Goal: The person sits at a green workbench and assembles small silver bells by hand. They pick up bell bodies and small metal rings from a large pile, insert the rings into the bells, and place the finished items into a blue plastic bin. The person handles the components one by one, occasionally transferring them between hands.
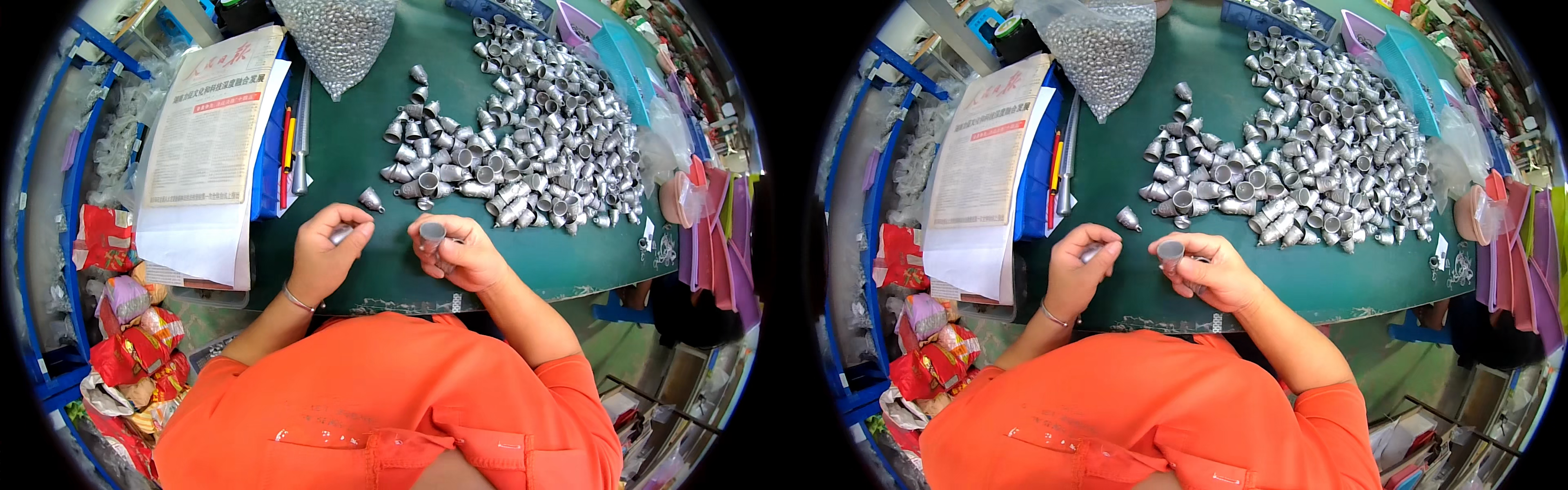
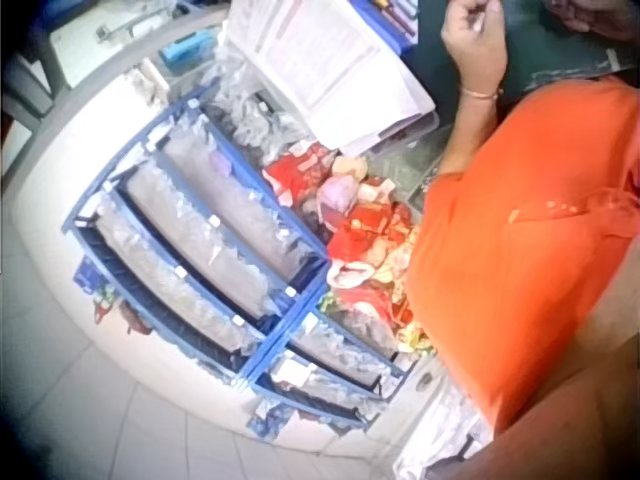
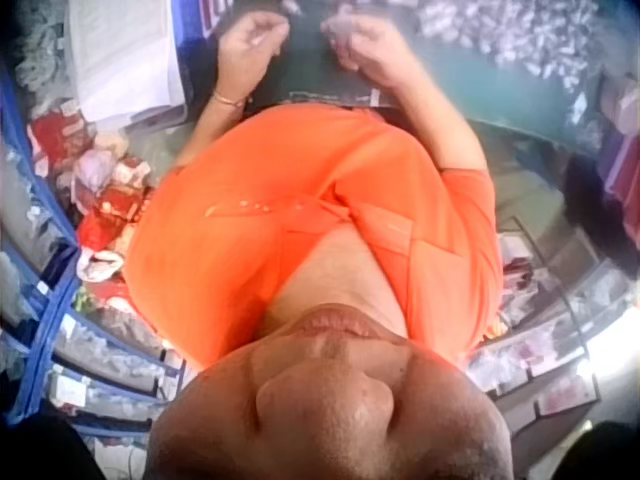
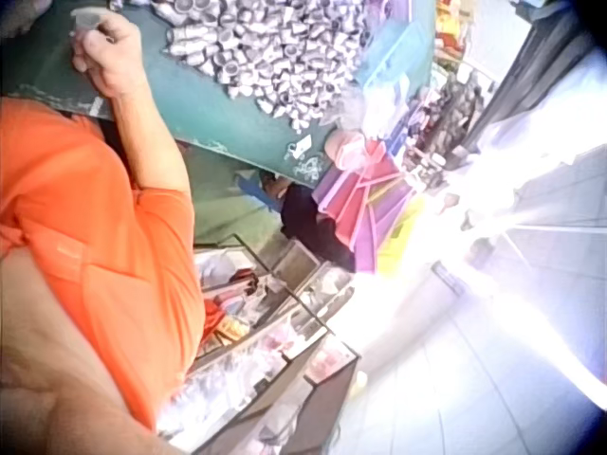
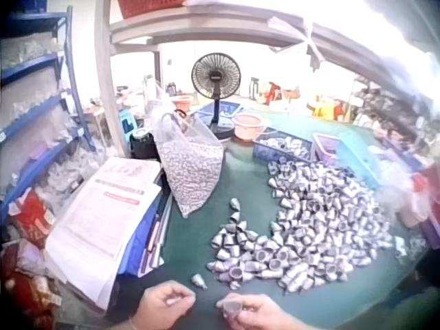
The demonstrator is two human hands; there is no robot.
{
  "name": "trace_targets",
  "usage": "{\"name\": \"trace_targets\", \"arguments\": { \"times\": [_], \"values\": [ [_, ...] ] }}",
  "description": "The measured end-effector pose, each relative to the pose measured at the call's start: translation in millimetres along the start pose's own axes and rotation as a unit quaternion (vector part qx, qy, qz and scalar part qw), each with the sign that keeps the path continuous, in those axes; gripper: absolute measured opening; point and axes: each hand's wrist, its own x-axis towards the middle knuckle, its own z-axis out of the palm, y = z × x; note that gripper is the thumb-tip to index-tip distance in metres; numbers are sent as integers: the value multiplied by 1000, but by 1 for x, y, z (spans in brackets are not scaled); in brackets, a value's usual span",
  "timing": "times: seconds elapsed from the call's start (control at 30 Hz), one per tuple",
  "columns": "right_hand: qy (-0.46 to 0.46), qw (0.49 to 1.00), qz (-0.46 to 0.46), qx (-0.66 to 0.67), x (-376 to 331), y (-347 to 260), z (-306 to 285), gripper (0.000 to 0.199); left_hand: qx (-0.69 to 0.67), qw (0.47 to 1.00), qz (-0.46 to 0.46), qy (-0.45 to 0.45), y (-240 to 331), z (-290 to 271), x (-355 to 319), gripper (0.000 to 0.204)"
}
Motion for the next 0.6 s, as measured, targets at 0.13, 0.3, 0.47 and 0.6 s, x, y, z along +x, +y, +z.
{"name": "trace_targets", "arguments": {
  "times": [0.13,0.3,0.47,0.6],
  "values": [
    [-3,988,22,154,-4,0,-4,49,-186,968,-143,-89,-7,10,-6,12],
    [17,983,-5,183,1,-2,3,44,-344,855,-326,-213,-12,7,-8,32],
    [-3,971,-80,-227,14,2,38,18,-522,723,-371,-260,-17,16,-14,54],
    [67,842,-184,-502,38,-4,38,12,-567,686,-396,-226,-38,7,-18,41]
  ]
}}
